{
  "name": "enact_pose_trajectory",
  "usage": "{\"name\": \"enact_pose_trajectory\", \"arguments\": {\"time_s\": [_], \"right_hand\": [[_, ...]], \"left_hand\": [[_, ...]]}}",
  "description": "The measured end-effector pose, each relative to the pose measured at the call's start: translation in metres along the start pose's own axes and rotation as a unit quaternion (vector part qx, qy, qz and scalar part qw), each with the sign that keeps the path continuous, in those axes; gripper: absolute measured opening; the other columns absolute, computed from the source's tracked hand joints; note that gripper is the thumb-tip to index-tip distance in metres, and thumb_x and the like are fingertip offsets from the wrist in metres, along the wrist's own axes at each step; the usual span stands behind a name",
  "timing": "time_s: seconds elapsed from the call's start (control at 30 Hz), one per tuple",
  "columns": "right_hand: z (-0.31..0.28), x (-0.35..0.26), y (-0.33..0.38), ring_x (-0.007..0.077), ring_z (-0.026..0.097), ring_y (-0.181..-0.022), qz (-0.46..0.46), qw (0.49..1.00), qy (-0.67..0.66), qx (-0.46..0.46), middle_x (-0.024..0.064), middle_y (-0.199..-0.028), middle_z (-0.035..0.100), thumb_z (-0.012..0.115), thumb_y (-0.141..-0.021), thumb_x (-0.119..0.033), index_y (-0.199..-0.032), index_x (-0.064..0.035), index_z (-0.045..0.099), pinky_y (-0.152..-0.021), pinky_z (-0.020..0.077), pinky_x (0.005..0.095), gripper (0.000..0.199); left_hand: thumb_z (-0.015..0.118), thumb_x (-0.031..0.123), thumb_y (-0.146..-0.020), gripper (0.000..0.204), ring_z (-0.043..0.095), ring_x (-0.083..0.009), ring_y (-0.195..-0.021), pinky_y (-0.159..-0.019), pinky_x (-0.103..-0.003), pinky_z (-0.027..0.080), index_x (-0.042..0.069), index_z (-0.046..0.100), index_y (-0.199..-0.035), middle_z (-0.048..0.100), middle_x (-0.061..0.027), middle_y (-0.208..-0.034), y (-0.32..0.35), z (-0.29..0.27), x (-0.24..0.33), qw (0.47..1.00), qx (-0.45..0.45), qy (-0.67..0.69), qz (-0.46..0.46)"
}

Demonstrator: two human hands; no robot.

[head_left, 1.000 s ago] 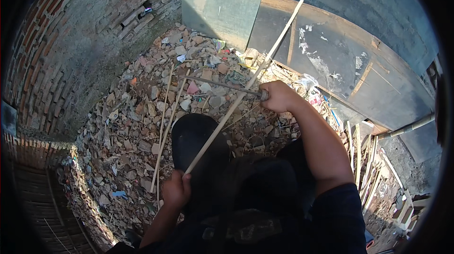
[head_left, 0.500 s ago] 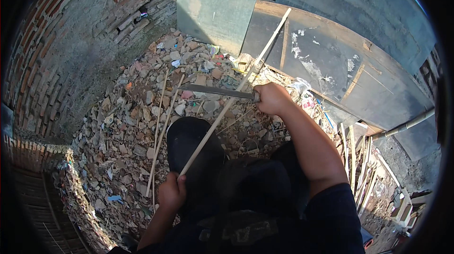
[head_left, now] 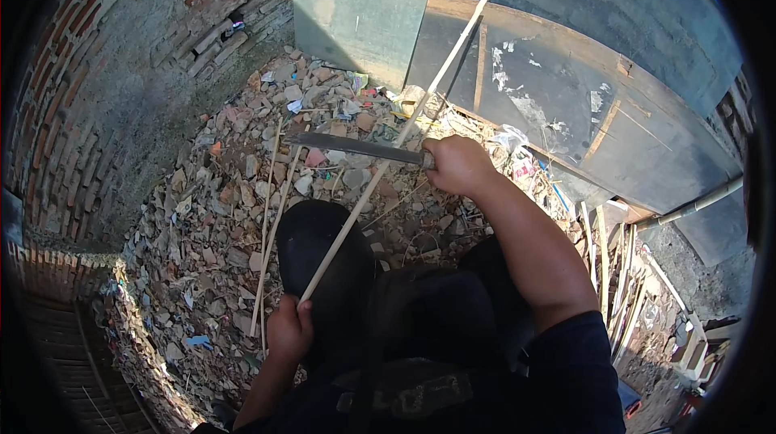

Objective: The person holds a bamboo stick and repeatedly shaves its surface using a knife.

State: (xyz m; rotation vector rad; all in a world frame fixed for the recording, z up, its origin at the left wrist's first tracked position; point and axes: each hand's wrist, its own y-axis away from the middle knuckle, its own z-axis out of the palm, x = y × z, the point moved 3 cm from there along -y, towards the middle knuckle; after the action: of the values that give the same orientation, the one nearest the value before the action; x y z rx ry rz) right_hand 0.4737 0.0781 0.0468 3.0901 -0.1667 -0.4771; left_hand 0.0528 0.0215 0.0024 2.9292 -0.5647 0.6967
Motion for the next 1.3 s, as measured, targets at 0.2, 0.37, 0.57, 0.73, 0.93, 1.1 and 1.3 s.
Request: {"name": "enact_pose_trajectory", "arguments": {"time_s": [0.2, 0.37, 0.57, 0.73, 0.93, 1.1, 1.3], "right_hand": [[-0.005, -0.003, -0.005, 0.0348, 0.071, -0.087, -0.006, 0.999, 0.035, 0.017, 0.0144, -0.088, 0.072, 0.069, -0.081, -0.02, -0.102, -0.01, 0.068, -0.077, 0.0563, 0.0475, 0.024], [-0.003, 0.022, -0.011, 0.0352, 0.071, -0.088, 0.071, 0.997, 0.023, -0.004, 0.0148, -0.089, 0.073, 0.068, -0.08, -0.019, -0.104, -0.0095, 0.068, -0.078, 0.0565, 0.0473, 0.026], [-0.002, -0.03, -0.001, 0.0357, 0.07, -0.084, -0.063, 0.996, 0.063, 0.018, 0.0144, -0.085, 0.071, 0.069, -0.078, -0.018, -0.104, -0.0116, 0.067, -0.076, 0.0559, 0.0481, 0.027], [-0.007, 0.04, -0.014, 0.0361, 0.07, -0.091, 0.056, 0.998, 0.011, 0.034, 0.0161, -0.09, 0.072, 0.068, -0.079, -0.019, -0.103, -0.0074, 0.067, -0.082, 0.0555, 0.0496, 0.027], [-0.01, -0.001, -0.003, 0.0344, 0.071, -0.092, 0.014, 0.999, -0.027, -0.023, 0.0148, -0.091, 0.073, 0.068, -0.078, -0.018, -0.103, -0.0068, 0.067, -0.082, 0.0556, 0.049, 0.028], [-0.021, 0.002, -0.005, 0.0356, 0.07, -0.093, 0.031, 0.999, -0.004, -0.023, 0.0167, -0.096, 0.073, 0.065, -0.08, -0.015, -0.106, -0.0076, 0.066, -0.083, 0.0558, 0.0478, 0.028], [-0.003, 0.039, -0.018, 0.0362, 0.071, -0.094, 0.073, 0.996, 0.039, 0.013, 0.02, -0.093, 0.072, 0.063, -0.081, -0.017, -0.105, -0.008, 0.068, -0.083, 0.0568, 0.0473, 0.026]], "left_hand": [[0.059, 0.028, -0.1, 0.025, 0.064, -0.0478, -0.064, -0.057, -0.055, 0.048, 0.004, 0.055, -0.095, 0.062, -0.0228, -0.067, 0.002, 0.0, 0.005, 1.0, 0.009, 0.029, -0.005], [0.06, 0.028, -0.1, 0.025, 0.064, -0.0478, -0.064, -0.057, -0.055, 0.048, 0.004, 0.056, -0.096, 0.062, -0.0228, -0.067, -0.003, 0.0, 0.003, 1.0, 0.003, 0.004, -0.005], [0.059, 0.03, -0.1, 0.026, 0.064, -0.0471, -0.064, -0.057, -0.055, 0.048, 0.004, 0.057, -0.096, 0.063, -0.0221, -0.067, 0.001, 0.0, -0.002, 0.999, -0.014, 0.001, -0.031], [0.059, 0.03, -0.1, 0.027, 0.064, -0.0465, -0.064, -0.057, -0.054, 0.048, 0.004, 0.057, -0.095, 0.062, -0.0215, -0.066, 0.001, 0.006, -0.001, 0.999, 0.013, 0.026, -0.015], [0.059, 0.029, -0.1, 0.026, 0.064, -0.0461, -0.063, -0.056, -0.053, 0.048, 0.004, 0.057, -0.096, 0.062, -0.0214, -0.066, 0.001, -0.001, 0.002, 1.0, 0.0, 0.019, -0.019], [0.059, 0.029, -0.1, 0.026, 0.064, -0.0462, -0.063, -0.057, -0.054, 0.048, 0.003, 0.057, -0.097, 0.062, -0.0218, -0.066, 0.005, 0.004, -0.004, 1.0, 0.011, 0.019, -0.014], [0.059, 0.029, -0.1, 0.026, 0.064, -0.0463, -0.064, -0.057, -0.054, 0.048, 0.003, 0.057, -0.1, 0.064, -0.0219, -0.069, 0.0, -0.005, 0.007, 0.999, -0.001, -0.025, -0.021]]}}
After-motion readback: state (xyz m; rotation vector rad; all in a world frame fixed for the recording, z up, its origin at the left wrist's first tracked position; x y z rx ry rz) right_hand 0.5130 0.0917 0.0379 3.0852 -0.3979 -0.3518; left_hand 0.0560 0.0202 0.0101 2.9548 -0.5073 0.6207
